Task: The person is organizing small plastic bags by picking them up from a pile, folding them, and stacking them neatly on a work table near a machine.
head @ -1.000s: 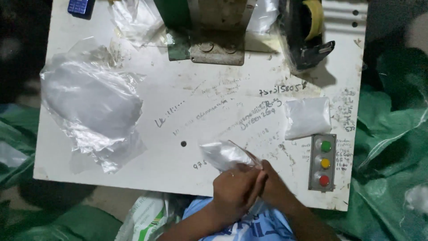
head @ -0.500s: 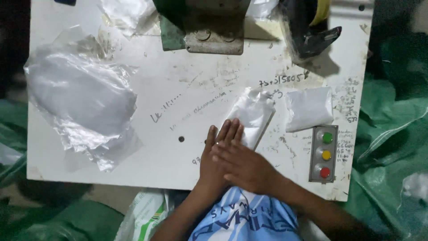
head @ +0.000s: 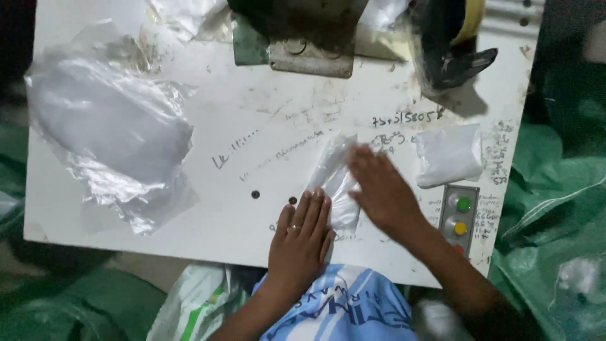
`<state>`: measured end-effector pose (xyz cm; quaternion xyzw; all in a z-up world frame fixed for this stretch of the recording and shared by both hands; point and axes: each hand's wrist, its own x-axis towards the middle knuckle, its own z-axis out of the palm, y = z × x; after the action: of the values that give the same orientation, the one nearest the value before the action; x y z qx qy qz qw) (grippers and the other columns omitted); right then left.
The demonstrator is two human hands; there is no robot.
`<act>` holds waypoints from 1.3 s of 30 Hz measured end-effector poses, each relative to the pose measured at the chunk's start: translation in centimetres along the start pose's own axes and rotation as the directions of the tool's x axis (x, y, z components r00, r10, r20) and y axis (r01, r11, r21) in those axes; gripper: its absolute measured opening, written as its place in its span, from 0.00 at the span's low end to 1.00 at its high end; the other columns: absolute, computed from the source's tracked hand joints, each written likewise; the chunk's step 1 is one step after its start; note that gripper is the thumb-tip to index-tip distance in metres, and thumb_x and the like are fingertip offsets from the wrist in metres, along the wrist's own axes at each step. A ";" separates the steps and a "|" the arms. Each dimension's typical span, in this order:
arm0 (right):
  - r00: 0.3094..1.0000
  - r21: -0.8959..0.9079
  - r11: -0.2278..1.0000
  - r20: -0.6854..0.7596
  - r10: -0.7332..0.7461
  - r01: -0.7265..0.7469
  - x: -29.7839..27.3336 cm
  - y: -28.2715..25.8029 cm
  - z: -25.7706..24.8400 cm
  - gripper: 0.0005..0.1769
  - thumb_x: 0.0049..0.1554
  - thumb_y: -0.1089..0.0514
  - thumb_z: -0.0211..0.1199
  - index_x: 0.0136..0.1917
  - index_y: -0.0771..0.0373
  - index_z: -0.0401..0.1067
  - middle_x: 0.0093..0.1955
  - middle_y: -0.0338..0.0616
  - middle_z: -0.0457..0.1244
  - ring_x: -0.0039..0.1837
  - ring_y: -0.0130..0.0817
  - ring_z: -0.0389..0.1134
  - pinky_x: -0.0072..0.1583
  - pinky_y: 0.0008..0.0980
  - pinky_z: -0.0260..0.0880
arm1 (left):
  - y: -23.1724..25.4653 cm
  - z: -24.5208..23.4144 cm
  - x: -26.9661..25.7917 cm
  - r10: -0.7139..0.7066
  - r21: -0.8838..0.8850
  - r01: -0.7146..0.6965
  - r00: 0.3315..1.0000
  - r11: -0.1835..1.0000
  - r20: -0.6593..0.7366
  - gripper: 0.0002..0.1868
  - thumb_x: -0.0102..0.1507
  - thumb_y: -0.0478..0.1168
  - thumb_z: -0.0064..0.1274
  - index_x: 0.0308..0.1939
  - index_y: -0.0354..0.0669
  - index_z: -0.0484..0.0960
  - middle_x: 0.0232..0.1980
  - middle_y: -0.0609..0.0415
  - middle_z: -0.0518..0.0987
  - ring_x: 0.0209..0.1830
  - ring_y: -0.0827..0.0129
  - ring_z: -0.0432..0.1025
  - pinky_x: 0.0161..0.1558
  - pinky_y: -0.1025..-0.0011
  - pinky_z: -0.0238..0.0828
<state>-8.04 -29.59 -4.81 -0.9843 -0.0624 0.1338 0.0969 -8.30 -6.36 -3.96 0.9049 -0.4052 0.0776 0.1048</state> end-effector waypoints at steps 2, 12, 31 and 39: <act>0.987 0.066 0.997 -0.162 -0.020 0.031 -1.2 -0.8 -1.0 0.35 0.66 0.51 0.46 0.81 0.66 0.46 0.85 0.57 0.41 0.86 0.52 0.37 0.81 0.49 0.35 | -0.1 -0.6 1.0 -0.003 -0.082 -0.001 0.999 0.997 -0.043 0.22 0.73 0.44 0.42 0.68 0.39 0.71 0.70 0.46 0.71 0.68 0.56 0.65 0.67 0.57 0.61; 0.939 -0.070 0.954 -0.167 -0.301 0.293 -5.3 -4.2 4.0 0.35 0.62 0.30 0.56 0.59 0.65 0.74 0.63 0.55 0.64 0.78 0.56 0.55 0.79 0.58 0.43 | -3.4 1.8 11.5 -0.068 -0.188 0.058 0.997 0.980 -0.048 0.14 0.62 0.41 0.61 0.49 0.46 0.77 0.49 0.47 0.72 0.48 0.51 0.65 0.47 0.56 0.60; 0.952 0.583 0.812 -0.259 0.164 0.019 -6.8 -0.5 3.1 0.59 0.53 0.47 0.75 0.84 0.57 0.40 0.59 0.30 0.70 0.54 0.38 0.59 0.63 0.41 0.55 | -3.4 1.0 5.4 0.285 -0.535 -0.176 0.950 0.826 0.127 0.10 0.68 0.42 0.55 0.46 0.46 0.70 0.45 0.54 0.76 0.55 0.53 0.68 0.56 0.55 0.54; 0.982 0.452 0.889 -0.188 0.017 0.071 -5.9 -2.2 1.4 0.36 0.55 0.40 0.70 0.73 0.54 0.67 0.60 0.40 0.67 0.55 0.41 0.60 0.58 0.41 0.60 | -3.3 1.3 3.3 0.132 -0.413 -0.084 0.987 0.907 0.090 0.13 0.68 0.50 0.54 0.44 0.45 0.75 0.47 0.50 0.73 0.45 0.52 0.67 0.52 0.55 0.56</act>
<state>-14.26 -28.10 -4.16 -0.9410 -0.0335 0.0503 0.3330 -3.56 -6.90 -4.94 0.8423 -0.4673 -0.0553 0.2630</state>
